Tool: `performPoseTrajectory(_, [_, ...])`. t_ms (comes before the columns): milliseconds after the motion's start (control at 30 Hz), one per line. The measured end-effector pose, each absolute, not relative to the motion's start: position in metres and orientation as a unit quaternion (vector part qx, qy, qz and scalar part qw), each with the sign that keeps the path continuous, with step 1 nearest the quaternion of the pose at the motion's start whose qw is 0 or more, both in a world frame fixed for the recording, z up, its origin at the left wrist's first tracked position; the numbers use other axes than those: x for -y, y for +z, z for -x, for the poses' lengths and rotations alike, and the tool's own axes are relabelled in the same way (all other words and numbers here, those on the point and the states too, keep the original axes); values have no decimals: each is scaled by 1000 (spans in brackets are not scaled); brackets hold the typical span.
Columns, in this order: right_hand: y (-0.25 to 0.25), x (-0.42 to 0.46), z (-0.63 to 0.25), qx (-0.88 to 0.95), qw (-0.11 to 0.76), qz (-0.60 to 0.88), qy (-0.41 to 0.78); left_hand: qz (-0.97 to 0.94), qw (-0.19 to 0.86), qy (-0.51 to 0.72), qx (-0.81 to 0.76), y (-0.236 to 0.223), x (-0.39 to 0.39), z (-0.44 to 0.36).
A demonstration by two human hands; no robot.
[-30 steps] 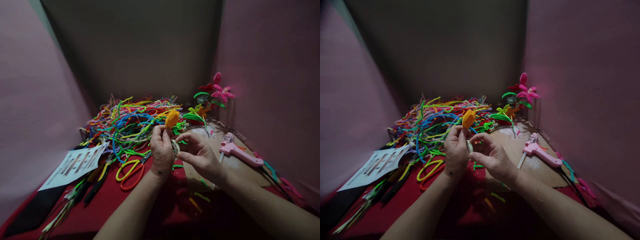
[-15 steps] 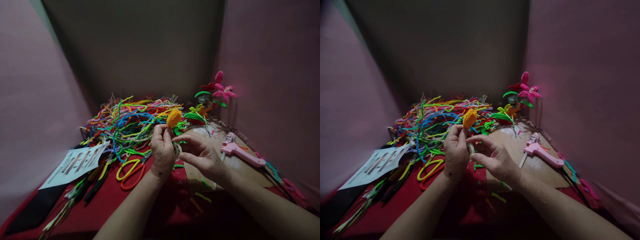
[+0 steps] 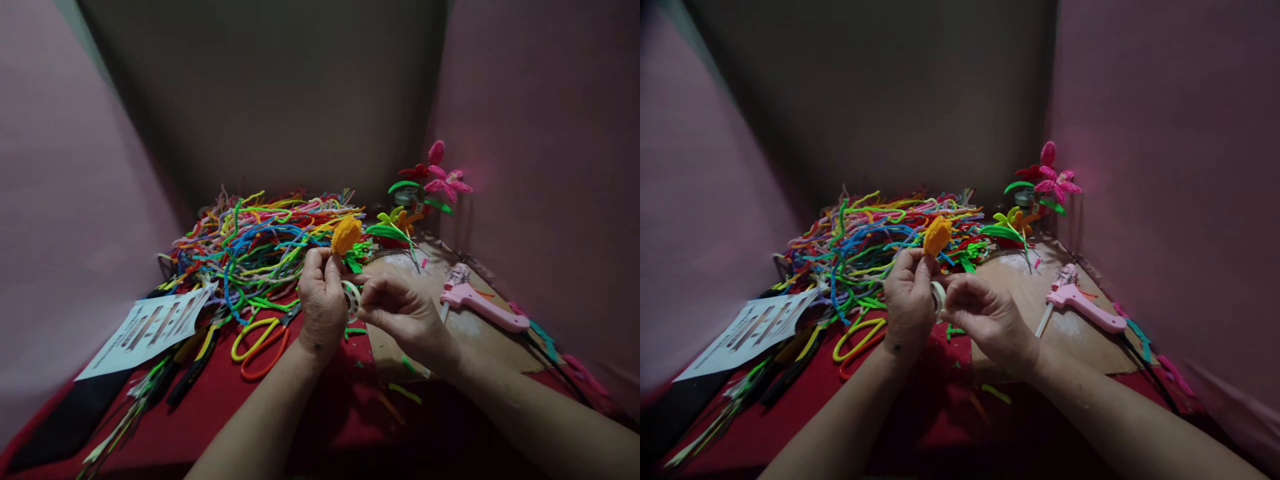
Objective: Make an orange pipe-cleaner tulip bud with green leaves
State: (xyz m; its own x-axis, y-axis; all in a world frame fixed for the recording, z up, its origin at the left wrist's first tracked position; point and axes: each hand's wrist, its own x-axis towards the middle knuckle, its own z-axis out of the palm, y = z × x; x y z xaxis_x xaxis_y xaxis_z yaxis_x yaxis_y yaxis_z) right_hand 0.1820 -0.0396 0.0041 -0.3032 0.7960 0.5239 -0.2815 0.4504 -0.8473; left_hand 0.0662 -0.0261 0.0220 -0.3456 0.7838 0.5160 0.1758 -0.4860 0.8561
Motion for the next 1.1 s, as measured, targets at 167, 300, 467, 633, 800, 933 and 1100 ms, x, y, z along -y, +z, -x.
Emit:
performPoseTrajectory(167, [9,38,-184,636,534,164,532,-543,210,671,-459,23,26,-65])
performPoseTrajectory(300, [6,37,-184,630,533,167,539,-546,208,667,-461,21,27,-65])
performPoseTrajectory(467, [3,38,-181,619,550,169,535,-551,203,662,-467,21,26,-64])
performPoseTrajectory(633, [4,39,-184,632,546,191,517,-557,181,648,-486,21,25,-63])
performPoseTrajectory(800, [8,33,-190,620,539,173,544,-587,165,636,-474,20,27,-64])
performPoseTrajectory(933, [13,31,-191,649,520,209,515,-598,178,615,-482,17,28,-65])
performPoseTrajectory(1100, [16,33,-189,689,481,265,472,-605,177,603,-489,15,29,-67])
